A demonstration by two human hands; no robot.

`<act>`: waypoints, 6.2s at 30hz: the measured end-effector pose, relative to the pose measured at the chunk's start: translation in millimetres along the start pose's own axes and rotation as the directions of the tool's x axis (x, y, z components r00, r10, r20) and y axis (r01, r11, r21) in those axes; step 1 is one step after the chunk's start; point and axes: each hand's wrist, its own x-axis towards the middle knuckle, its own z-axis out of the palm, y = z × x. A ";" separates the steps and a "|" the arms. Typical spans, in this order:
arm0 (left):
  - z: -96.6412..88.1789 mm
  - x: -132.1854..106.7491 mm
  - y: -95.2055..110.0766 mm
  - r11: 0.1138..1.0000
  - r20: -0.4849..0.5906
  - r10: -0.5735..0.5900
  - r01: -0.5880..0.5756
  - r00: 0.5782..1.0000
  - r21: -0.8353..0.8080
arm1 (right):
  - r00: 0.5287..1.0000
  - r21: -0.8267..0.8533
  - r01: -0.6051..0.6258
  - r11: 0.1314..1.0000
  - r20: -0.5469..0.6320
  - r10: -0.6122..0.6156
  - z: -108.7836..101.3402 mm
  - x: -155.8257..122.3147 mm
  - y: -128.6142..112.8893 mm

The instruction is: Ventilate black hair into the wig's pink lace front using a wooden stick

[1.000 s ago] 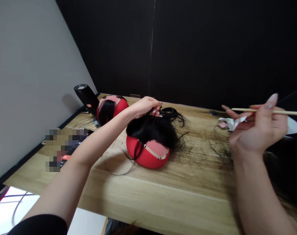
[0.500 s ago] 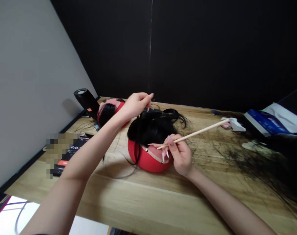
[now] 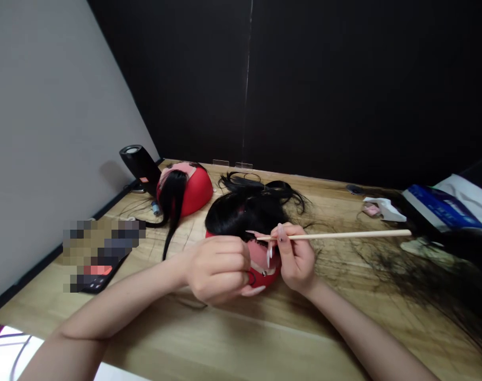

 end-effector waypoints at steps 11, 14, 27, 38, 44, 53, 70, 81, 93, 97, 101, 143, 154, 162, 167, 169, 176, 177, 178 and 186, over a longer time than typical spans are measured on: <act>25.0 -22.6 -24.2 0.983 -0.039 -0.057 0.050 0.998 -0.177 | 0.988 -0.015 0.080 0.997 0.130 -0.078 -8.2 1.1 1.7; 26.2 -25.4 -25.5 0.976 -0.063 -0.063 0.048 0.996 -0.213 | 0.983 -0.022 0.110 0.994 0.149 -0.105 -10.6 0.9 1.4; 29.0 -26.2 -27.4 0.951 -0.097 -0.091 0.058 0.991 -0.303 | 0.977 0.000 0.164 0.986 0.136 -0.163 -9.5 4.1 4.8; 28.8 -25.8 -27.6 0.956 -0.093 -0.076 0.046 0.993 -0.290 | 0.973 -0.061 0.206 0.977 0.114 -0.198 -8.2 7.6 1.3; 28.7 -24.7 -28.6 0.953 -0.099 -0.060 0.027 0.993 -0.301 | 0.977 -0.067 0.192 0.979 0.106 -0.184 -9.0 6.5 3.2; 30.3 -26.1 -29.0 0.957 -0.100 -0.063 0.032 0.993 -0.287 | 0.991 -0.054 0.107 0.993 0.090 -0.101 -7.3 4.5 3.6; 31.5 -27.3 -28.5 0.955 -0.103 -0.055 0.022 0.993 -0.296 | 0.946 0.116 -0.324 0.939 0.039 0.322 -2.2 4.7 -0.9; 31.9 -27.3 -27.9 0.966 -0.090 -0.049 0.025 0.995 -0.256 | 0.902 0.217 -0.432 0.876 0.096 0.421 -3.5 16.8 -8.0; 34.2 -28.5 -27.9 0.971 -0.102 -0.036 0.010 0.994 -0.239 | 0.970 0.090 -0.220 0.971 0.124 0.208 -7.7 4.5 1.5; 33.5 -27.7 -26.7 0.970 -0.096 -0.059 0.034 0.994 -0.242 | 0.976 0.068 -0.199 0.978 0.101 0.192 -5.9 3.8 0.7; 32.9 -27.6 -26.1 0.968 -0.085 -0.069 0.046 0.994 -0.245 | 0.981 0.066 -0.187 0.980 0.069 0.182 -5.1 1.4 1.0; 35.0 -33.5 -27.9 0.966 -0.080 -0.049 0.027 0.996 -0.256 | 0.999 0.053 -0.049 0.997 0.019 0.048 -1.0 2.2 0.1; 35.4 -34.4 -28.3 0.967 -0.080 -0.044 0.022 0.996 -0.254 | 0.978 0.137 -0.204 0.969 -0.020 0.209 1.8 2.9 -2.4; 34.8 -32.6 -28.1 0.968 -0.087 -0.041 0.018 0.995 -0.250 | 0.919 0.196 -0.367 0.909 -0.078 0.388 5.7 10.0 -12.1; 34.2 -30.8 -27.6 0.967 -0.096 -0.037 0.011 0.995 -0.255 | 0.864 0.243 -0.471 0.848 -0.065 0.498 6.1 14.9 -15.0; 33.3 -29.8 -27.2 0.968 -0.088 -0.046 0.022 0.995 -0.251 | 0.859 0.256 -0.482 0.838 -0.053 0.510 5.3 16.0 -15.2; 22.3 -14.2 -13.3 0.992 0.027 -0.114 0.115 0.993 -0.052 | 0.837 0.283 -0.520 0.806 -0.022 0.547 4.3 18.9 -15.4; 21.2 -12.5 -10.5 0.995 0.057 -0.085 0.082 0.995 0.059 | 0.834 0.285 -0.523 0.803 -0.023 0.551 4.3 18.8 -15.2; 20.4 -11.4 -8.1 0.983 0.084 -0.057 0.041 0.995 0.178 | 0.832 0.286 -0.526 0.801 -0.023 0.554 4.2 18.6 -14.8; 2.5 0.5 -1.0 0.908 -0.055 -0.249 0.253 0.967 0.334 | 0.821 0.312 -0.545 0.779 0.008 0.571 2.7 17.5 -12.9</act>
